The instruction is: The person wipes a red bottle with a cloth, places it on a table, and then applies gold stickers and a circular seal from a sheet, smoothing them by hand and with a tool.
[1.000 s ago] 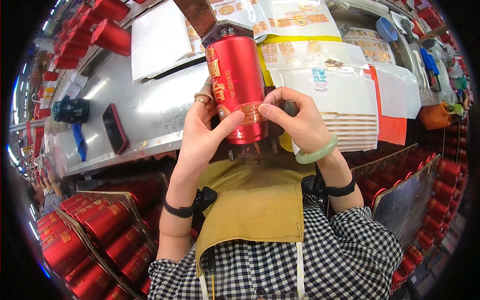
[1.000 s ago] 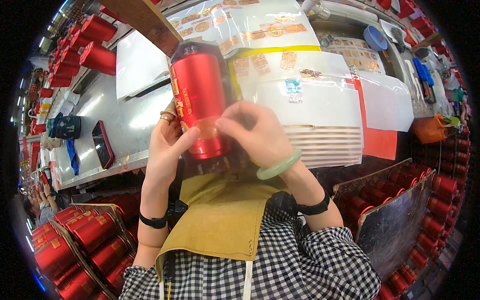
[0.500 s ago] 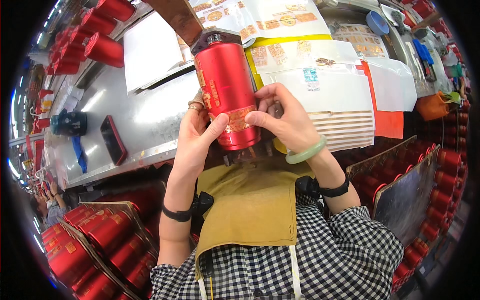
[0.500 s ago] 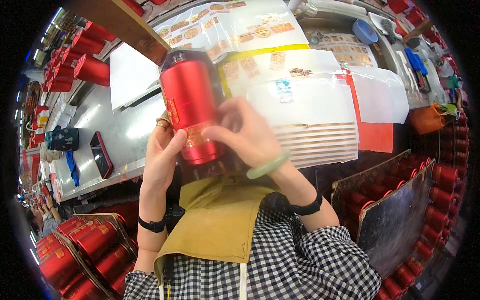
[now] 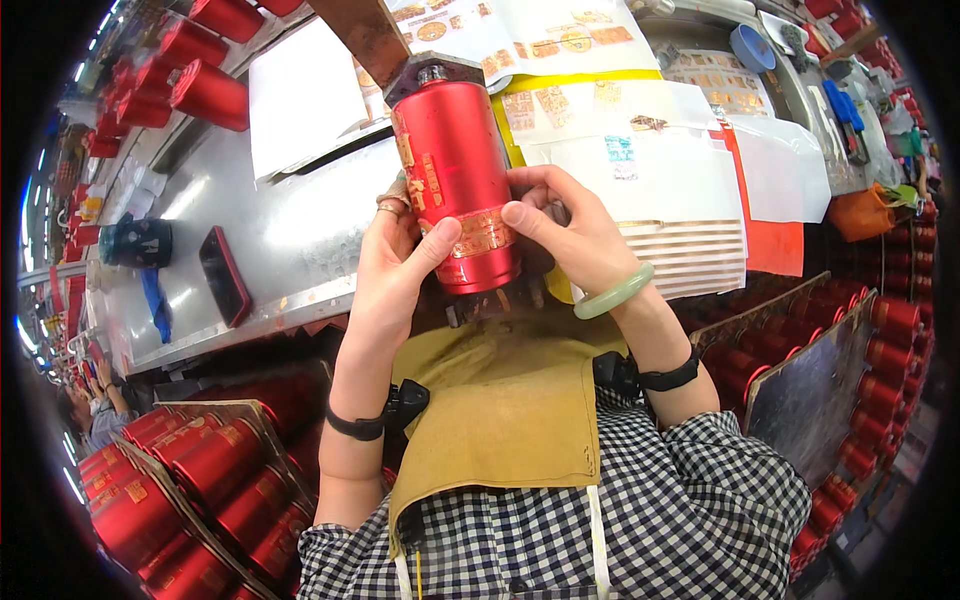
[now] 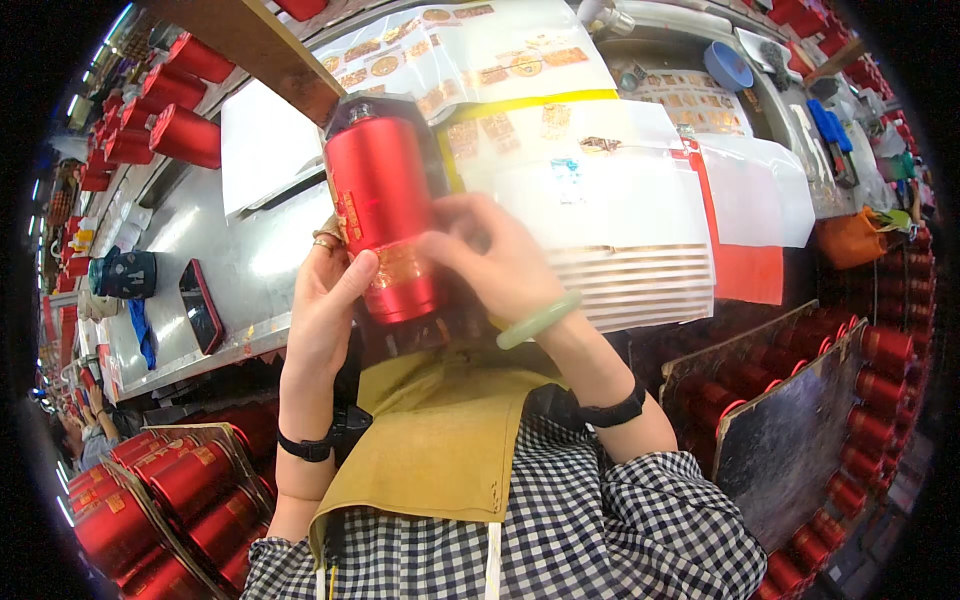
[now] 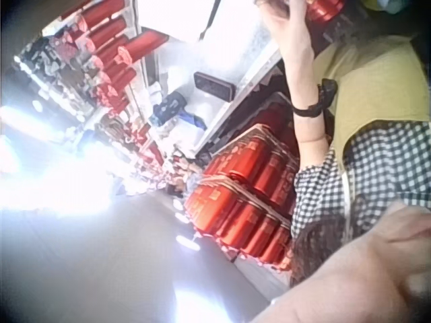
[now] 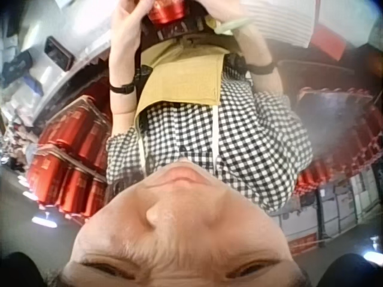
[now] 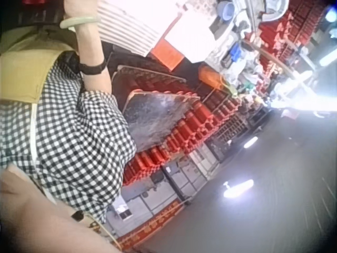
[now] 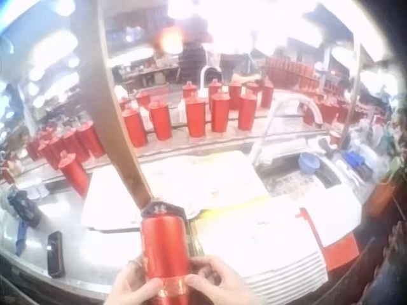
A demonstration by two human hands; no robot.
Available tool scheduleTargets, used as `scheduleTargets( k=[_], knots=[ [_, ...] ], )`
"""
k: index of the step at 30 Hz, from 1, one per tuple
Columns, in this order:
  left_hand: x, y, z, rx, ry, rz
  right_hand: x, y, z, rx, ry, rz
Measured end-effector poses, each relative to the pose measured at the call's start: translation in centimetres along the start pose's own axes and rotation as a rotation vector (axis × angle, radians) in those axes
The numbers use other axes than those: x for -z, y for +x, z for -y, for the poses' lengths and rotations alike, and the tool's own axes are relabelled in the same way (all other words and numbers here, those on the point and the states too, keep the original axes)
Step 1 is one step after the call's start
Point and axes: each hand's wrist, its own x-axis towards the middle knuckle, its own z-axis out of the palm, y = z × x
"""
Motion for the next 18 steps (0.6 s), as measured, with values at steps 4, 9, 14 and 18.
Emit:
scheduleTargets(
  k=[4, 9, 14, 18],
  knots=[
    [0.0, -0.1, 0.3, -0.040, -0.010, 0.007, 0.0, -0.6, 0.9, -0.013, 0.091, -0.008],
    [-0.5, -0.2, 0.2, -0.068, -0.011, -0.004, 1.3, -1.4, 1.8, 0.208, 0.139, -0.170],
    [-1.5, -0.6, 0.1, -0.062, 0.042, -0.084, -1.6, -3.0, 4.3, 0.275, -0.094, -0.199],
    [-1.7, -1.0, -0.4, -0.103, 0.038, -0.113, 0.5, -1.8, 1.1, 0.262, -0.321, -0.333]
  ],
)
